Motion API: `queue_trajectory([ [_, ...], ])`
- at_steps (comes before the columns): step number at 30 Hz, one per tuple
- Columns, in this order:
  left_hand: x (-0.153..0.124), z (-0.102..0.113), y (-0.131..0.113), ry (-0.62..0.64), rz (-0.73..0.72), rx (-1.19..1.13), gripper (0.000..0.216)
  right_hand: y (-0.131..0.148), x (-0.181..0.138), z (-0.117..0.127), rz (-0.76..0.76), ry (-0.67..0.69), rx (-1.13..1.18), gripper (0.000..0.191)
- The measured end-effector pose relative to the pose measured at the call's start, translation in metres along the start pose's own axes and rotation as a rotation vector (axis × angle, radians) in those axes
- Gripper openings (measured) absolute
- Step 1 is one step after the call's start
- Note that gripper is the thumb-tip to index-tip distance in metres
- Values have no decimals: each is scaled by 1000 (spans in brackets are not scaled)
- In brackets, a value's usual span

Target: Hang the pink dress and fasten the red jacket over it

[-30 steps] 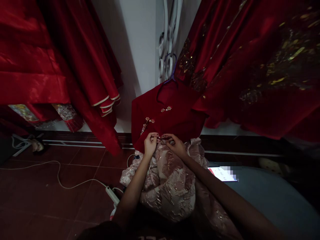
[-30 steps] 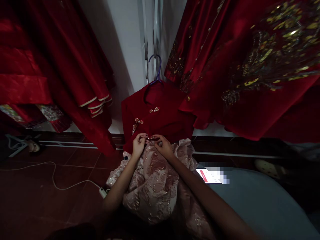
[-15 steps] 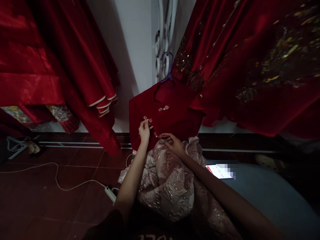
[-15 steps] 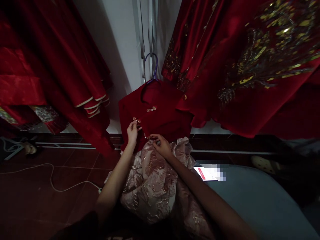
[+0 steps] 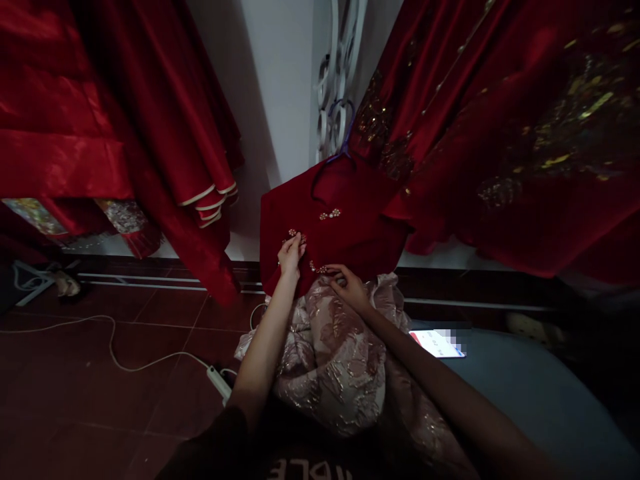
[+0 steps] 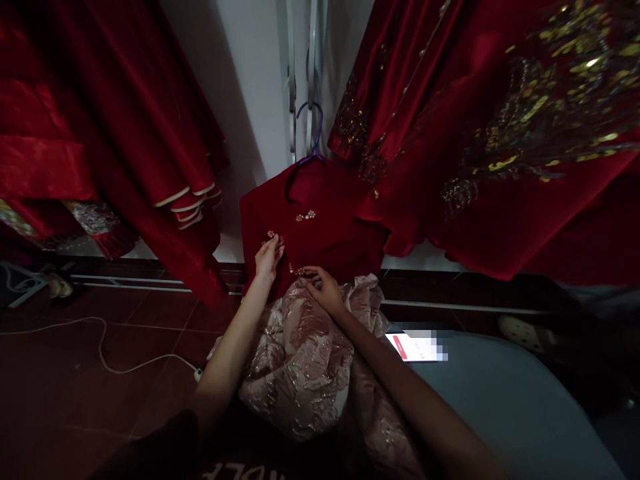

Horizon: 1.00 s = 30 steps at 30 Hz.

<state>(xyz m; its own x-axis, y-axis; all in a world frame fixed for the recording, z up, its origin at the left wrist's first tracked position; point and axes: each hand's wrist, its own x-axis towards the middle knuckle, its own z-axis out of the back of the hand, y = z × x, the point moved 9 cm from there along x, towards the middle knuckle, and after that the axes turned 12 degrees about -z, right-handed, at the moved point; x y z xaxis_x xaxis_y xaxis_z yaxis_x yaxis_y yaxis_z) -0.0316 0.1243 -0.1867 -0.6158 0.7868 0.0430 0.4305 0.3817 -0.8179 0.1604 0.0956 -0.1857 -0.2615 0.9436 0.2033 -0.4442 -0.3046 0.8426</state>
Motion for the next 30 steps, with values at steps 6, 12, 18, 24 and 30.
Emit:
queue_trajectory([
  [6, 1, -4, 7, 70, -1, -65, 19, 3, -1, 0, -10, 12, 9, 42],
  [12, 4, -13, 12, 184, 110, -168, 15, 3, 0, 0, -10, 12, 4, 43],
  [18, -4, -17, 14, 251, 143, -241, 18, 1, 0, -1, -16, 24, 0, 43],
  [24, -3, -16, 16, 222, 66, -200, 21, 0, 0, -1, 0, 14, 2, 42],
  [30, 5, -4, 11, 146, 0, -204, 24, -3, 1, -1, -2, -6, 2, 37],
])
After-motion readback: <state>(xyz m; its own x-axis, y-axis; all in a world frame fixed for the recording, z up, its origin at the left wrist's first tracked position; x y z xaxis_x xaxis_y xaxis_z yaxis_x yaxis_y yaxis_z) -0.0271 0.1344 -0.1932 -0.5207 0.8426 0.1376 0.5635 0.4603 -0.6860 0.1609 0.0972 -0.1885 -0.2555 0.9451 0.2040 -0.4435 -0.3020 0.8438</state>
